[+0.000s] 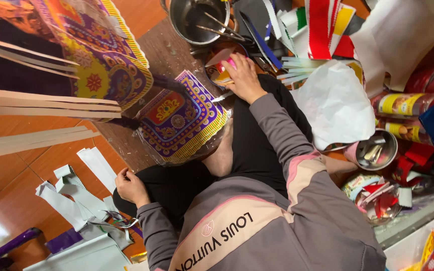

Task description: Decorating a paper-mache horse with glue and colorful paper strips

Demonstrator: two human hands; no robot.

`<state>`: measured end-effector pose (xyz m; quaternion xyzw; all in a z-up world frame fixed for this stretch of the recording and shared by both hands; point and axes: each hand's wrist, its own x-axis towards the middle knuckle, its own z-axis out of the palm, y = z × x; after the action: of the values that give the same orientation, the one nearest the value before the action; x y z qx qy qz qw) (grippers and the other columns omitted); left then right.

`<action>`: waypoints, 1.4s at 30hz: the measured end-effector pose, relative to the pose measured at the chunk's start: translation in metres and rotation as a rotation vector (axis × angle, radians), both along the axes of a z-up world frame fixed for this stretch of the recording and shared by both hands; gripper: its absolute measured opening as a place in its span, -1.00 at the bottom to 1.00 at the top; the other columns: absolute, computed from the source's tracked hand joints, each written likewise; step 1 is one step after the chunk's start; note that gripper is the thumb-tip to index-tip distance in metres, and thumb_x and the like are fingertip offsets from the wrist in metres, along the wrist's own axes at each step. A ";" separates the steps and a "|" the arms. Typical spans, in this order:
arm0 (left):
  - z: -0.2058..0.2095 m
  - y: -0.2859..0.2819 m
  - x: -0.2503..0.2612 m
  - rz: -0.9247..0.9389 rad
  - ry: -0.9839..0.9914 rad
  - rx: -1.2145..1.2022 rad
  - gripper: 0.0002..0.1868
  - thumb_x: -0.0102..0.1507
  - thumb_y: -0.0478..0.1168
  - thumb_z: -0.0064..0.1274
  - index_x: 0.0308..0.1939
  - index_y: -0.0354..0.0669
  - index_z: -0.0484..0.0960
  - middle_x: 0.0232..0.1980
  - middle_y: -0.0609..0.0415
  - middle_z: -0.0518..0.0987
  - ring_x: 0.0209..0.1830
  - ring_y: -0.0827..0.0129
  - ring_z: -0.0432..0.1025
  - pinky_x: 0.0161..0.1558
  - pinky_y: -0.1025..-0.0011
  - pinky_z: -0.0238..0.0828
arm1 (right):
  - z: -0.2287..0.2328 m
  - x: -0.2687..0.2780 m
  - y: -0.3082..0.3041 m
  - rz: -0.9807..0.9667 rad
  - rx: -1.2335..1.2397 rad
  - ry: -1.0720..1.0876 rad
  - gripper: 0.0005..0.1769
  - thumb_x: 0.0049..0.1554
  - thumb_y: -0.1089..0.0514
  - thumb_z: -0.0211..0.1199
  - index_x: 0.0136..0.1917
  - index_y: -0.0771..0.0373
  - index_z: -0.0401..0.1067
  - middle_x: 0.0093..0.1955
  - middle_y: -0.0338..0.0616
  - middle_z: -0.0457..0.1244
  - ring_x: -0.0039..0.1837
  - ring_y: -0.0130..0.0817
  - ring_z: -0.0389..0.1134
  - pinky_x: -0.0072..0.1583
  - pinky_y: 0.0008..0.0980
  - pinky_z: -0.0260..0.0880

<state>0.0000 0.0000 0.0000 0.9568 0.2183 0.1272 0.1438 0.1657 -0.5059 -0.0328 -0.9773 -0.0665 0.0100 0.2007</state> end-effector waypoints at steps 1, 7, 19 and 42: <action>0.000 0.002 0.001 -0.015 0.003 -0.002 -0.90 0.27 -0.22 0.04 -0.17 0.09 0.62 -0.24 0.17 0.53 -0.20 0.17 0.50 -0.16 0.24 0.44 | 0.003 -0.002 0.001 -0.015 -0.002 0.003 -0.01 -0.19 0.00 0.56 0.43 0.05 0.18 0.43 0.13 0.00 0.51 0.06 -0.09 0.41 0.14 -0.12; -0.004 0.016 0.016 -0.150 0.216 0.104 -0.88 0.29 -0.14 0.03 -0.13 0.11 0.65 -0.23 0.15 0.60 -0.21 0.09 0.53 -0.22 0.12 0.44 | 0.019 -0.057 -0.028 -0.314 0.056 -0.221 -0.17 0.00 0.02 0.47 0.45 0.03 0.16 0.37 -0.03 0.10 0.45 -0.12 0.06 0.32 -0.09 0.11; -0.006 0.019 0.051 -0.318 0.780 0.114 -0.54 0.20 0.05 -0.21 -0.08 -0.11 0.69 -0.10 -0.35 0.62 -0.08 -0.31 0.44 -0.05 0.00 0.31 | 0.009 -0.339 -0.155 -1.083 0.159 -0.227 -0.68 0.14 0.28 0.19 0.18 0.34 0.36 0.10 0.10 0.17 0.16 0.13 0.22 0.15 -0.02 0.24; -0.013 0.032 0.022 -0.307 0.580 0.186 -0.52 0.26 0.04 -0.24 -0.04 -0.13 0.71 -0.12 -0.28 0.63 -0.11 -0.30 0.45 -0.06 -0.05 0.30 | 0.001 -0.319 -0.105 -0.953 0.072 -0.260 -0.46 0.23 0.26 0.10 0.45 0.37 0.11 0.48 0.01 0.01 0.46 -0.04 0.08 0.34 -0.05 0.21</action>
<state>0.0220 0.0319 -0.0132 0.9839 0.0909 -0.1539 0.0052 -0.1529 -0.6108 -0.0320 -0.8847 0.3629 -0.2070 0.2066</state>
